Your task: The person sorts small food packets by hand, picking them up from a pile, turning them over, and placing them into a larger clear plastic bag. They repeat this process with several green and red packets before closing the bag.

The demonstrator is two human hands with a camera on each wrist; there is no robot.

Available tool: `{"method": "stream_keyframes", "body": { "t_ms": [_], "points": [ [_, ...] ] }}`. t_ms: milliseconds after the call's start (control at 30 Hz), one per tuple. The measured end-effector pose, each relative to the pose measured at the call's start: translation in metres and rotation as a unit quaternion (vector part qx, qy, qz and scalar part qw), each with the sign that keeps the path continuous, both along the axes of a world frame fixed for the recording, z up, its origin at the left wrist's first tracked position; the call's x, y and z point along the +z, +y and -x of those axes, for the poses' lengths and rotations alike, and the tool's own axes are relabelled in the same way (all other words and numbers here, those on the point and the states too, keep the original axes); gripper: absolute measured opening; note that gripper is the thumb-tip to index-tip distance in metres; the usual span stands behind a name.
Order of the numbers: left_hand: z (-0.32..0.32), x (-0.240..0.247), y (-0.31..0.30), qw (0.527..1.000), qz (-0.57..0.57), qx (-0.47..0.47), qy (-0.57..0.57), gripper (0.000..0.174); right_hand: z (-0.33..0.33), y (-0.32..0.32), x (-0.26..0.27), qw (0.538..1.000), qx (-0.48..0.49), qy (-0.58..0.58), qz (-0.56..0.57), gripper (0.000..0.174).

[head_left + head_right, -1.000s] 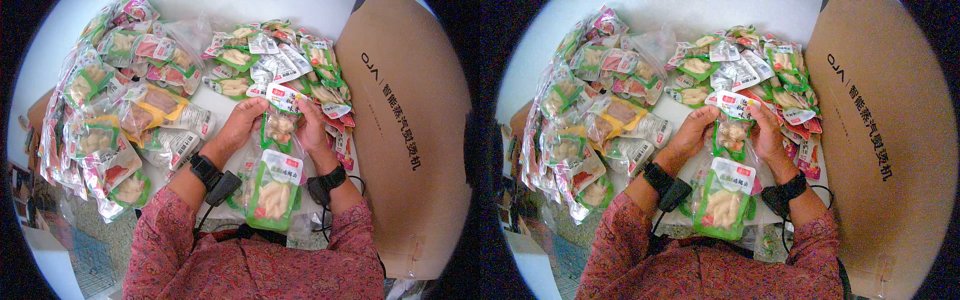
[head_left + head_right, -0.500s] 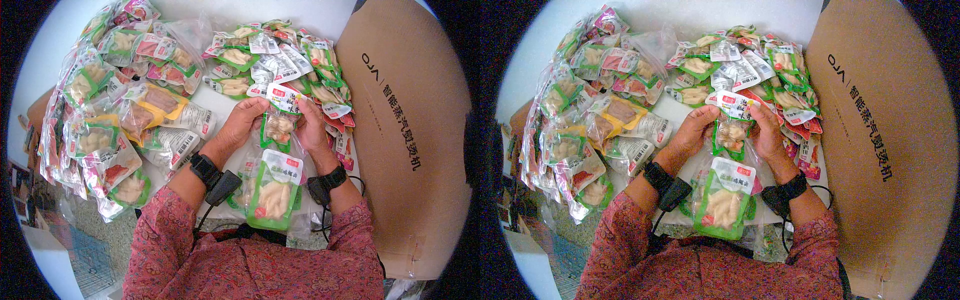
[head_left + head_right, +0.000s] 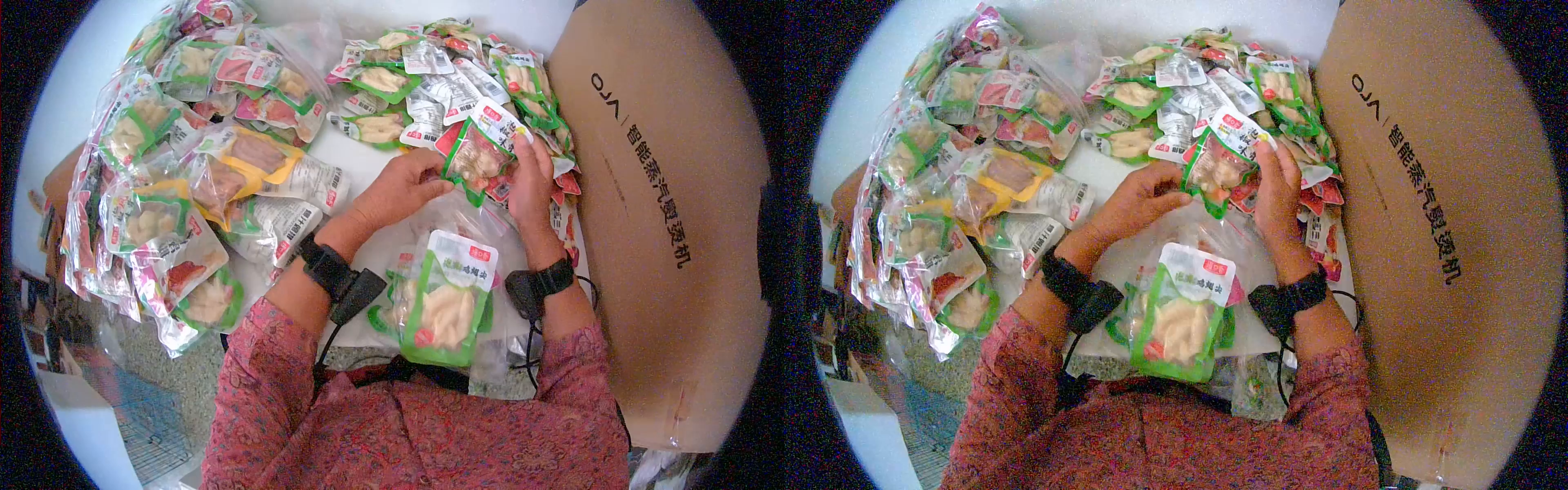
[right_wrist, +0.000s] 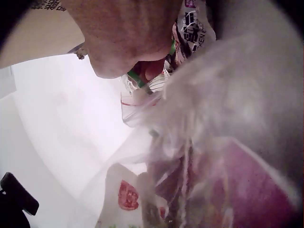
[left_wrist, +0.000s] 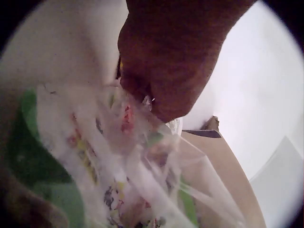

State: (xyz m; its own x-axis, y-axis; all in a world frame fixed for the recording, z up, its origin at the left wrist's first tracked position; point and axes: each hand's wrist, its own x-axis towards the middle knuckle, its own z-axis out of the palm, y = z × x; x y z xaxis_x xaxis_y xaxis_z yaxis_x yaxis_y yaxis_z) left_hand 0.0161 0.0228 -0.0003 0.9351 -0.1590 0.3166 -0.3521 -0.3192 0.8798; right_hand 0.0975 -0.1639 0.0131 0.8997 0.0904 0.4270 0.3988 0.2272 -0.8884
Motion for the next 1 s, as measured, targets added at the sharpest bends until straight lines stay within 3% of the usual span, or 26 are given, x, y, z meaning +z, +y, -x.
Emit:
{"method": "stream_keyframes", "body": {
  "t_ms": [67,133,267,333,367,433,500,533,633,767,833,867,933,967,1000],
  "points": [
    [-0.001,0.003,0.003,0.999,-0.030,0.005,-0.010,0.018,-0.001,-0.001,0.003,1.000,-0.013,-0.020,0.021,0.027],
    [0.000,0.006,0.005,0.989,-0.068,0.016,-0.130,0.015,-0.005,-0.005,0.008,0.999,-0.047,-0.028,-0.005,0.028],
    [-0.005,0.003,0.007,0.969,-0.096,0.028,-0.224,0.012,-0.004,-0.006,0.009,0.998,-0.023,0.022,-0.046,0.029],
    [0.000,0.016,0.004,0.986,0.025,0.028,-0.162,0.008,-0.004,-0.004,0.004,0.996,0.072,0.057,0.020,0.028],
    [0.003,0.023,0.005,0.987,0.026,0.031,-0.156,0.008,-0.003,-0.002,0.000,0.989,0.121,0.075,0.052,0.029],
    [0.005,0.030,0.010,0.973,-0.085,0.072,-0.203,0.006,0.017,0.009,0.012,0.981,0.148,0.127,-0.001,0.028],
    [0.003,0.028,0.011,0.973,-0.078,0.074,-0.204,0.006,0.014,0.007,0.008,0.951,0.254,0.163,0.071,0.029],
    [0.003,0.029,0.011,0.974,-0.081,0.062,-0.204,0.007,0.015,0.008,0.008,0.949,0.258,0.165,0.072,0.029],
    [-0.001,0.027,0.012,0.972,-0.090,0.045,-0.212,0.007,0.026,0.009,0.014,0.884,0.382,0.240,0.118,0.033],
    [-0.007,0.018,0.010,0.977,-0.033,0.041,-0.206,0.006,0.045,0.013,0.028,0.852,0.416,0.231,0.218,0.034],
    [-0.008,0.018,0.007,0.981,0.001,0.022,-0.191,0.005,0.044,0.008,0.026,0.805,0.520,0.120,0.260,0.037],
    [-0.009,0.018,0.006,0.983,0.032,0.002,-0.180,0.004,0.042,0.007,0.025,0.804,0.521,0.124,0.261,0.037],
    [-0.011,0.020,0.002,0.982,0.038,-0.011,-0.184,0.004,0.035,0.008,0.024,0.720,0.591,0.150,0.331,0.041],
    [-0.011,0.020,0.000,0.981,0.040,-0.025,-0.190,0.004,0.033,0.010,0.026,0.719,0.592,0.153,0.331,0.041],
    [-0.013,0.020,0.000,0.981,0.042,-0.024,-0.188,0.004,0.031,0.012,0.030,0.685,0.603,0.165,0.375,0.041]
  ]
}}
